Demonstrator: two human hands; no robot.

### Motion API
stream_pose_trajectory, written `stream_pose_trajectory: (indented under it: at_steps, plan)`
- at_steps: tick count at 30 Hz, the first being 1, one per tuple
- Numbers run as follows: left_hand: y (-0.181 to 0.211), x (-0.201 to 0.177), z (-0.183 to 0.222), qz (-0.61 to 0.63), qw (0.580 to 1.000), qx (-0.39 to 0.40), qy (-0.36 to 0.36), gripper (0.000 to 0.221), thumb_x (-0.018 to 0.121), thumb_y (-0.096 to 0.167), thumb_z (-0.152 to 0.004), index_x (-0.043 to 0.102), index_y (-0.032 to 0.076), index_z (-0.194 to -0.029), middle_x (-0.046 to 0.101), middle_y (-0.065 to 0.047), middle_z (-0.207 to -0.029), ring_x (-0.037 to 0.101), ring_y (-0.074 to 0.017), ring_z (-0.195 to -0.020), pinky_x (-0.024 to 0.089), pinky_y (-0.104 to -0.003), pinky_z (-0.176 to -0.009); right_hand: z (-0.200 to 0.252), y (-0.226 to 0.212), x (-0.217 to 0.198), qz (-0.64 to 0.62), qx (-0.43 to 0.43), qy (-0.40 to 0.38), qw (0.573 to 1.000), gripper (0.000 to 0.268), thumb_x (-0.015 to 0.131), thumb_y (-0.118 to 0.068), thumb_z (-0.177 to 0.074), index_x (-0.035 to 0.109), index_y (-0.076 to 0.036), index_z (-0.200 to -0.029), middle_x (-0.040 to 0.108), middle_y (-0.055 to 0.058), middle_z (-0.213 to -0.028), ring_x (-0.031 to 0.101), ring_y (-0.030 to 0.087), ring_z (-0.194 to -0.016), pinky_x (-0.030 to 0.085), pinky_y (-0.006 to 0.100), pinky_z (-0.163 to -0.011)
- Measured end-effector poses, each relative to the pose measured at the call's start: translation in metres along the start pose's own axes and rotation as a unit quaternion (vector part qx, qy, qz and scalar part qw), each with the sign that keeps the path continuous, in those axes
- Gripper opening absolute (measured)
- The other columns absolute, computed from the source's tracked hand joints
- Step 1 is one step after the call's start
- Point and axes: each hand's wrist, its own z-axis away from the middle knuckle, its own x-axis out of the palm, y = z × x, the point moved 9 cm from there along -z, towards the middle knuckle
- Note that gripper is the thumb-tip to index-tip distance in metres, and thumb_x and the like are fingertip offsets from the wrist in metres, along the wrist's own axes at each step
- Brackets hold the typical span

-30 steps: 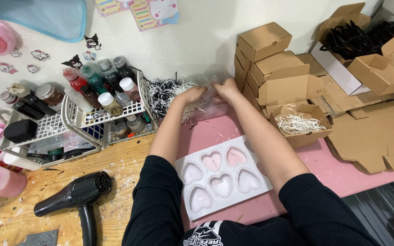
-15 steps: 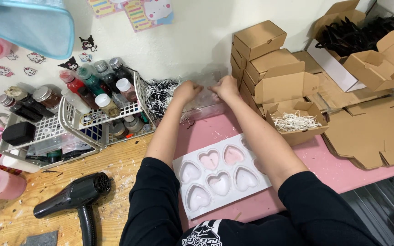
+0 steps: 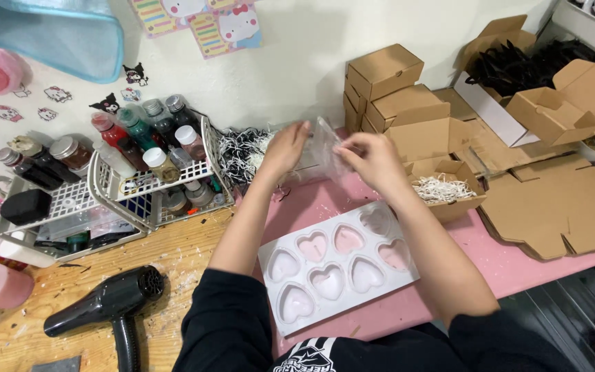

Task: The person is removing heart-shaped wax melts from a mold and packaging them into small cardboard boxes with decorative shredded paper filler.

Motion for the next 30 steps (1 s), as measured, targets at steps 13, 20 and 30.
stream_pose_trajectory:
  at_steps: [13, 20, 30]
  plan:
    - [0.102, 0.044, 0.106, 0.392, 0.907, -0.018, -0.156, 0.038, 0.053, 0.033, -0.103, 0.073, 0.005, -0.117, 0.079, -0.004, -0.104, 0.078, -0.0142, -0.09, 0.066, -0.029, -0.077, 0.129, 0.063, -0.049, -0.197, 0.068, 0.124, 0.97, 0.013, 0.069, -0.012, -0.099, 0.071, 0.0, -0.094, 0.069, 0.0, -0.075, 0.062, 0.004, -0.065, 0.051, 0.021, -0.058]
    - [0.106, 0.068, 0.115, 0.341, 0.933, 0.023, -0.115, 0.017, 0.073, 0.015, -0.095, 0.08, 0.001, -0.102, 0.08, -0.008, -0.094, 0.075, -0.0117, -0.085, 0.062, -0.027, -0.076, 0.169, 0.097, -0.05, -0.152, 0.081, 0.107, 0.979, 0.016, 0.069, -0.013, -0.102, 0.076, 0.001, -0.101, 0.072, 0.003, -0.08, 0.062, 0.005, -0.071, 0.051, 0.021, -0.061]
    - [0.177, 0.047, 0.147, 0.094, 0.988, 0.109, -0.047, 0.013, 0.082, 0.022, -0.084, 0.084, 0.012, -0.09, 0.08, -0.004, -0.083, 0.076, -0.0139, -0.072, 0.058, -0.027, -0.064, 0.171, -0.056, -0.07, 0.231, -0.273, 0.078, 0.931, 0.045, 0.083, -0.025, -0.079, 0.069, -0.018, -0.121, 0.054, 0.01, -0.14, 0.044, 0.037, -0.136, 0.04, 0.049, -0.114]
